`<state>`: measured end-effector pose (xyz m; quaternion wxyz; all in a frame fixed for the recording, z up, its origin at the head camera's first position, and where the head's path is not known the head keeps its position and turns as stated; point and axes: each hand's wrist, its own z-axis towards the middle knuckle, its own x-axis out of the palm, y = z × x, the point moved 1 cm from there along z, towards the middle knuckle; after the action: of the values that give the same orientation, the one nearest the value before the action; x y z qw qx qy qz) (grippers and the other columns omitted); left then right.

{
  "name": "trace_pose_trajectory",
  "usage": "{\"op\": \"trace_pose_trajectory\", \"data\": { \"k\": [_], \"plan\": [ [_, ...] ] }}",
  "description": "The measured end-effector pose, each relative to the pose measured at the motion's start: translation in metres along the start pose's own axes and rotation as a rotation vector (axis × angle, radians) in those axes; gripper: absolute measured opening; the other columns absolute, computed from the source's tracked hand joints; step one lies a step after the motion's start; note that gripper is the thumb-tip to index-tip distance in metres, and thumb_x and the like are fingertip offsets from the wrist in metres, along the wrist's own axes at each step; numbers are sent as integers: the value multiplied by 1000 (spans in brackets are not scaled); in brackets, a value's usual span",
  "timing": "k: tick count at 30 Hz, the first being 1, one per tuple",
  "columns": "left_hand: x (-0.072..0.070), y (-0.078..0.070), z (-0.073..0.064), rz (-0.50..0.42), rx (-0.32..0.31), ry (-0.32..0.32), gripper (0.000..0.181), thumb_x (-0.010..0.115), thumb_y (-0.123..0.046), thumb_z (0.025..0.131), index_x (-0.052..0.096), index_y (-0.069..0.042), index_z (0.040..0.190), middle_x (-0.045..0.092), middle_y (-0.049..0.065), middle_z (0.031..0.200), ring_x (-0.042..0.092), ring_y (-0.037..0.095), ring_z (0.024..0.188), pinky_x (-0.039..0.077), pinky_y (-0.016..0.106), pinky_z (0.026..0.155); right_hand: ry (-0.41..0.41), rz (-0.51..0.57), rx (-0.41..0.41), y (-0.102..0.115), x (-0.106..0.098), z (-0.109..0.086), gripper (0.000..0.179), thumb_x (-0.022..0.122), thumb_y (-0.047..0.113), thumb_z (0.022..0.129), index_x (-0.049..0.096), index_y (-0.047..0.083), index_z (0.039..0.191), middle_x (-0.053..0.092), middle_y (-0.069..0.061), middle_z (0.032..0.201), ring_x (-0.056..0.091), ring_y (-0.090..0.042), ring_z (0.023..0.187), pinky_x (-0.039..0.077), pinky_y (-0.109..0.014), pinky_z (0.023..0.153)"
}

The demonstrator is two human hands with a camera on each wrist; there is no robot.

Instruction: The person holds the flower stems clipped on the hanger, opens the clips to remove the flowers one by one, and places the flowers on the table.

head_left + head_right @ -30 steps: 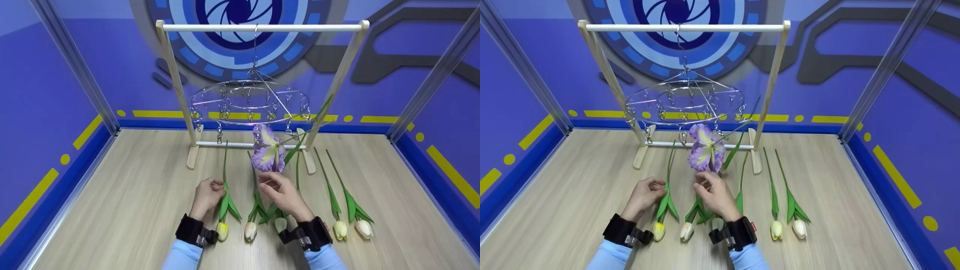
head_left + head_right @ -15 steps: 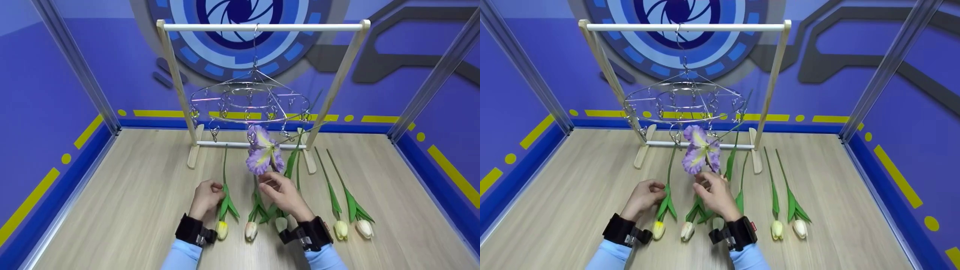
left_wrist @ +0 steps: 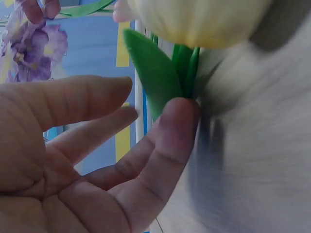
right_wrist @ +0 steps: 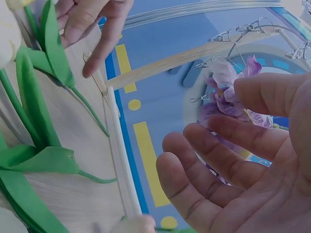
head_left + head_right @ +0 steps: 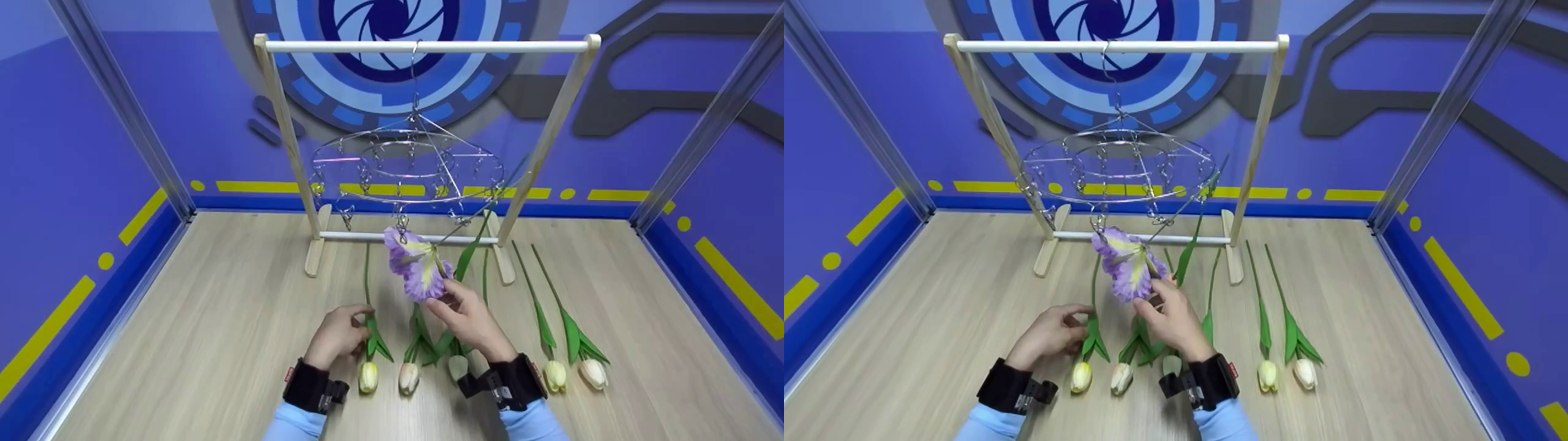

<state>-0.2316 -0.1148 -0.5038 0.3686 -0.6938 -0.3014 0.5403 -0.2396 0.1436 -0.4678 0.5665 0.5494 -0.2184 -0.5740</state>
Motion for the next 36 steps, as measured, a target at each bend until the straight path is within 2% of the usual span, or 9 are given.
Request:
{"op": "trace_pose_trajectory", "data": {
  "k": [3,8,15,21,27,33,36],
  "plan": [
    [2,-2,-4,38,28,15,38,65,1,90,70,0,127,71,11,93,65,18,63,49,26,54,-4,-5,10,0,-1,-1,33,62,7,102,62,-8,132,69,-21,116,66,-19,99,54,-25,82],
    [5,-3,-7,125,73,14,23,69,-3,91,76,0,113,73,11,97,64,17,74,53,33,67,-2,-16,4,-1,-2,-2,33,63,5,101,62,-8,131,70,-21,115,67,-24,99,55,-26,82],
    [5,-5,-11,193,126,8,15,73,-9,91,78,-3,104,75,10,99,69,26,89,57,45,81,5,-49,11,-1,-4,-3,32,63,6,100,64,-6,130,69,-18,109,66,-25,93,55,-26,77],
    [3,-8,-14,221,140,12,18,73,-13,90,79,-4,105,75,9,97,69,27,89,56,45,79,21,-61,55,-1,-8,-6,33,63,12,103,65,-1,133,69,-15,116,65,-27,102,54,-28,84],
    [-1,-16,-20,237,158,-10,18,72,-14,93,80,-5,106,75,6,94,66,21,83,54,40,73,63,-68,52,1,-16,-9,29,62,14,104,67,2,130,68,-14,119,66,-23,104,55,-28,85],
    [-6,-34,-31,231,222,-62,15,71,-11,93,79,-4,103,77,8,97,64,15,75,51,34,67,104,-43,52,3,-25,-10,18,58,7,104,70,2,117,70,-11,102,68,-16,89,54,-26,76],
    [-8,-45,-38,247,249,-98,14,71,-12,94,79,-5,103,75,6,93,65,16,76,51,33,67,131,-26,67,7,-30,-11,20,55,4,103,69,0,116,71,-12,100,69,-15,85,55,-29,76]
  ]
}}
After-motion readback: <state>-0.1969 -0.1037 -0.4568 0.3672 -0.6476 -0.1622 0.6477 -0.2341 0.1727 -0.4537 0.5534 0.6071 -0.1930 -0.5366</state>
